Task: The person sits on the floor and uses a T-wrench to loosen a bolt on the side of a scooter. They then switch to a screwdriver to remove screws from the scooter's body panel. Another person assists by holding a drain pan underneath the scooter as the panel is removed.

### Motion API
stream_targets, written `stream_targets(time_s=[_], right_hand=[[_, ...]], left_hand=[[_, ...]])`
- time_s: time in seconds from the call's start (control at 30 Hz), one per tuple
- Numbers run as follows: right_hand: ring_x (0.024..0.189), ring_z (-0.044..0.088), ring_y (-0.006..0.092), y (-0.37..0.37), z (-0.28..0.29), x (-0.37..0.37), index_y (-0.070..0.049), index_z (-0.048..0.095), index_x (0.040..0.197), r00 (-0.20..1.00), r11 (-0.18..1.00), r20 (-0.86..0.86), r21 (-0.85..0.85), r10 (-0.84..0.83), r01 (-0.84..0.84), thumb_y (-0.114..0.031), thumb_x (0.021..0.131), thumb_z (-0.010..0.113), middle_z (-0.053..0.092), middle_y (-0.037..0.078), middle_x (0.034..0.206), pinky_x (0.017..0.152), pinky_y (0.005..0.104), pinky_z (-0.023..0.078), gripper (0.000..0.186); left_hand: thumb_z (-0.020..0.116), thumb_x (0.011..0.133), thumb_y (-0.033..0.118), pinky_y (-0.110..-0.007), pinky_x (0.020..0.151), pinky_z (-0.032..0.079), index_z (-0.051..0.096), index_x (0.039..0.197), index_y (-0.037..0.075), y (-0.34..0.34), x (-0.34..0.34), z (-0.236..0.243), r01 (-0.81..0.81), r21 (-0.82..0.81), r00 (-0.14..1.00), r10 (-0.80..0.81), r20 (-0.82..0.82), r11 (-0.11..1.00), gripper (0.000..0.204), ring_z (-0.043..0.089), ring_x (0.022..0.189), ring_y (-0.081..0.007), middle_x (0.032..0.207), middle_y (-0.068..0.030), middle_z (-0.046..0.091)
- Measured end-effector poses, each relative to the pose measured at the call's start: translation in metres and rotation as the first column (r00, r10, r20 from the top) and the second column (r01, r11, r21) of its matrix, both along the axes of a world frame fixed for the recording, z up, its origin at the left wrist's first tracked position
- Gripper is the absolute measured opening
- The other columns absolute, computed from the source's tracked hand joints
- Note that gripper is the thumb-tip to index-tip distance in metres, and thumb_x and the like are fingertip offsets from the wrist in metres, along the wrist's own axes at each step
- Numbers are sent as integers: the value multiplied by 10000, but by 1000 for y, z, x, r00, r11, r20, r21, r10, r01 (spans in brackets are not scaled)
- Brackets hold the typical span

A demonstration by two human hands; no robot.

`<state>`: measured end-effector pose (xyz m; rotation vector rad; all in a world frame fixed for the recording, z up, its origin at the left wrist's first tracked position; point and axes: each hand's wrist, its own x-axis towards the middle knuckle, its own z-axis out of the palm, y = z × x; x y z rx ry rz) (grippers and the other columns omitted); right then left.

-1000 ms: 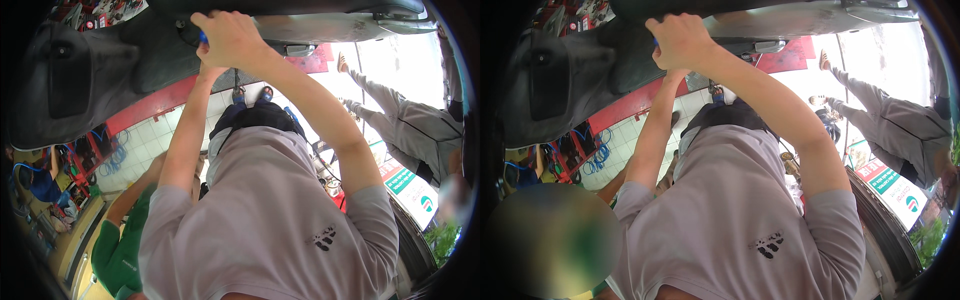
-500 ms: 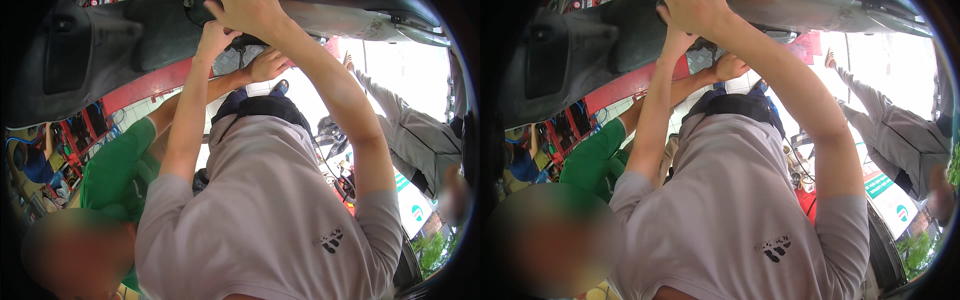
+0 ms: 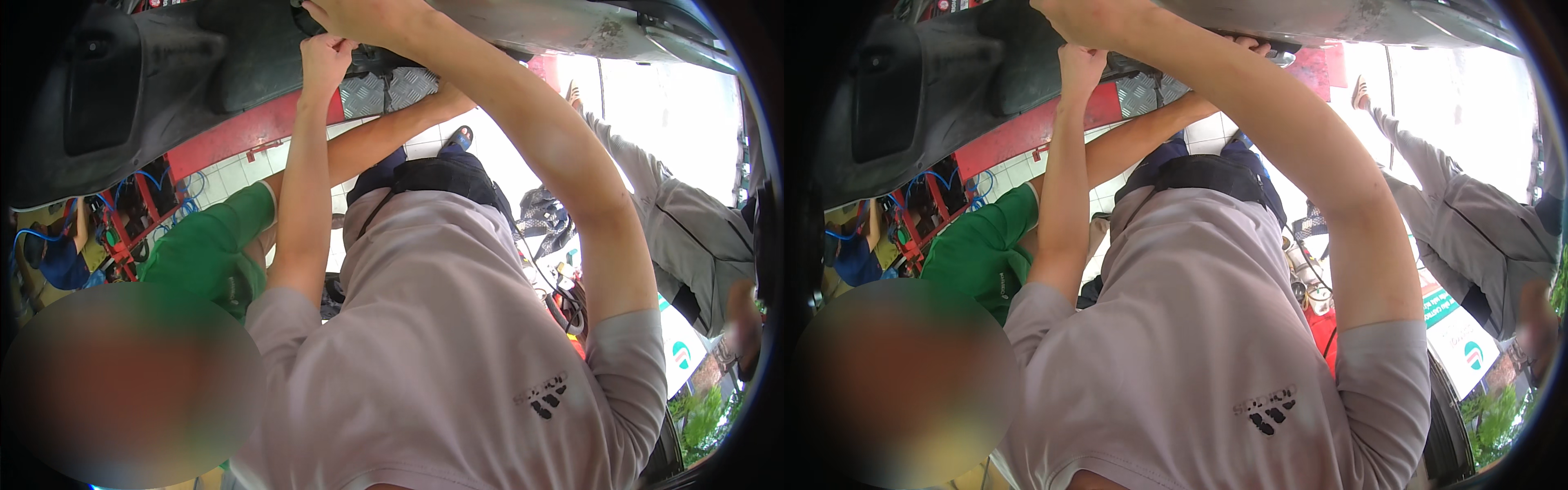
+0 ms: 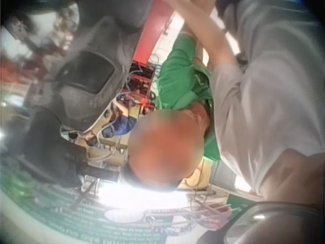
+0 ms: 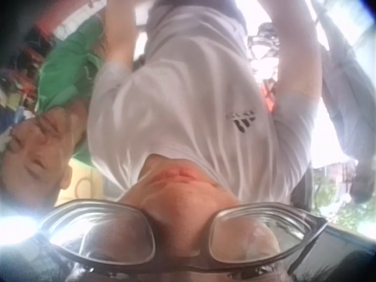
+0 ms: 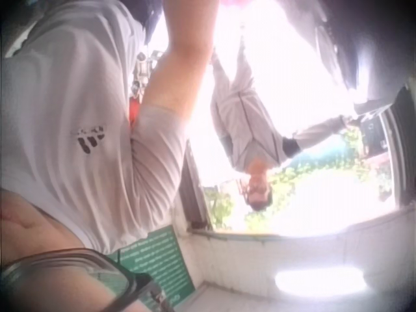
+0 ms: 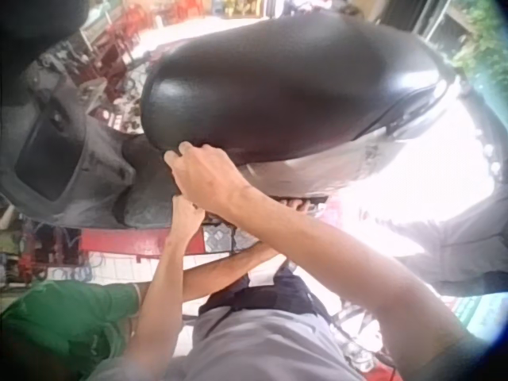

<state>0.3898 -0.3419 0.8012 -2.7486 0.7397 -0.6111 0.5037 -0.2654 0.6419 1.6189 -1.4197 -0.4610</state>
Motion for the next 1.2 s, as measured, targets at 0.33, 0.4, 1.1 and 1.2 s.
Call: stream_targets(time_s=[0.33,0.4,1.1,1.2], right_hand=[[759,659,395,-8,-3,-4,-27,624,876,996,996,59,58,67,-70,-159,820,591,643,210,837,700,477,540,147],[764,660,391,-11,-9,-3,-27,630,852,995,995,53,53,79,-82,-158,818,592,645,211,835,703,477,540,140],[804,669,376,-14,3,-5,-21,653,876,995,989,-4,107,104,-103,-195,747,669,656,197,857,743,456,546,217],[802,666,382,-13,5,-5,-16,656,873,994,988,-1,114,109,-108,-193,732,679,654,203,858,746,459,544,228]], left_hand=[[830,704,225,-350,575,497,702,787,-3,-3,-4,12,-69,71,997,67,36,995,274,663,575,-263,644,-127,674],[823,716,223,-345,565,495,706,777,7,-5,-6,20,-21,-52,990,28,136,998,253,667,581,-256,633,-117,670],[861,677,286,-360,602,530,636,944,-1,-7,2,8,27,-64,992,-19,123,998,452,694,692,-264,770,-107,698],[863,675,273,-372,610,529,639,952,8,-8,-9,11,-149,-5,944,144,296,989,444,692,707,-270,799,-102,703]])
